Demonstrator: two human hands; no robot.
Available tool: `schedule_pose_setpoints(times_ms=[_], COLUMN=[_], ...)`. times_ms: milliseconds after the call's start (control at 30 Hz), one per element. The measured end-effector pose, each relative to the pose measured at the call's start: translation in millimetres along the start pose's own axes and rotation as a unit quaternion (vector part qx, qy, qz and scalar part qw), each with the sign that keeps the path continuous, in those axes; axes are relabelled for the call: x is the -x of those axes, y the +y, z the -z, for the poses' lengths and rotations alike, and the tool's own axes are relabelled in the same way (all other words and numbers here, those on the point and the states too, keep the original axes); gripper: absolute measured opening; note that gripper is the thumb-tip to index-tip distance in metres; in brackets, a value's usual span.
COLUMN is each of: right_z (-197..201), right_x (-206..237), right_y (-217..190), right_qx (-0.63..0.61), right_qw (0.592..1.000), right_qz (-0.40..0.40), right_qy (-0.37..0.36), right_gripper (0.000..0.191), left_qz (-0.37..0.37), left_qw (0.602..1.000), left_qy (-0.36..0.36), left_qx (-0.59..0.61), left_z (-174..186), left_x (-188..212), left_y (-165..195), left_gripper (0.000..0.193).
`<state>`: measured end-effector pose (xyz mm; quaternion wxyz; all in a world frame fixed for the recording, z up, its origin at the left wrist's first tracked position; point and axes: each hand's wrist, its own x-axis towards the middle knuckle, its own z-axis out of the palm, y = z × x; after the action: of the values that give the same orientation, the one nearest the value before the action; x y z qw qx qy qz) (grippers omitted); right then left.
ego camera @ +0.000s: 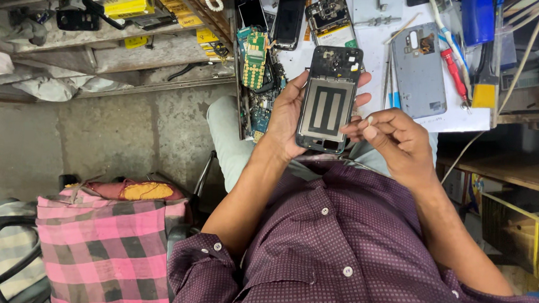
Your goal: The person sits at a cluttered repair workbench handling a disassembled mobile phone. They manipulate small internal components with their fingers, use a brush to sweep the phone chassis, and use a small tool to work on the phone's interior while holding the frame in one hand.
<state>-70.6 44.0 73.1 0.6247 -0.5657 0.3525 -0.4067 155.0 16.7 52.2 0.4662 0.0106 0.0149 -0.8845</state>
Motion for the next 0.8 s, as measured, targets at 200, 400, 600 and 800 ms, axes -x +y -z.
schedule_pose_setpoints(times_ms=[200,400,600,800], right_z=[-3,8,21,24], right_x=[2,2,4,5], right_y=[-9,-19,-16,-14], right_qx=[0.011,0.038,0.030,0.002], right_qw=[0.999,0.989,0.985,0.986], right_qz=[0.026,0.090,0.101,0.105], right_qy=[0.024,0.111,0.133,0.130], right_gripper=[0.011,0.008,0.012,0.015], left_qz=[0.005,0.013,0.031,0.042], left_qw=[0.999,0.998,0.996,0.995], left_qy=[0.022,-0.026,-0.028,-0.027], left_qx=[0.035,0.060,0.075,0.082], left_z=[2,0,-5,-6], left_x=[0,6,8,9], left_y=[-2,-2,-2,-3], left_gripper=[0.068,0.065,0.064,0.063])
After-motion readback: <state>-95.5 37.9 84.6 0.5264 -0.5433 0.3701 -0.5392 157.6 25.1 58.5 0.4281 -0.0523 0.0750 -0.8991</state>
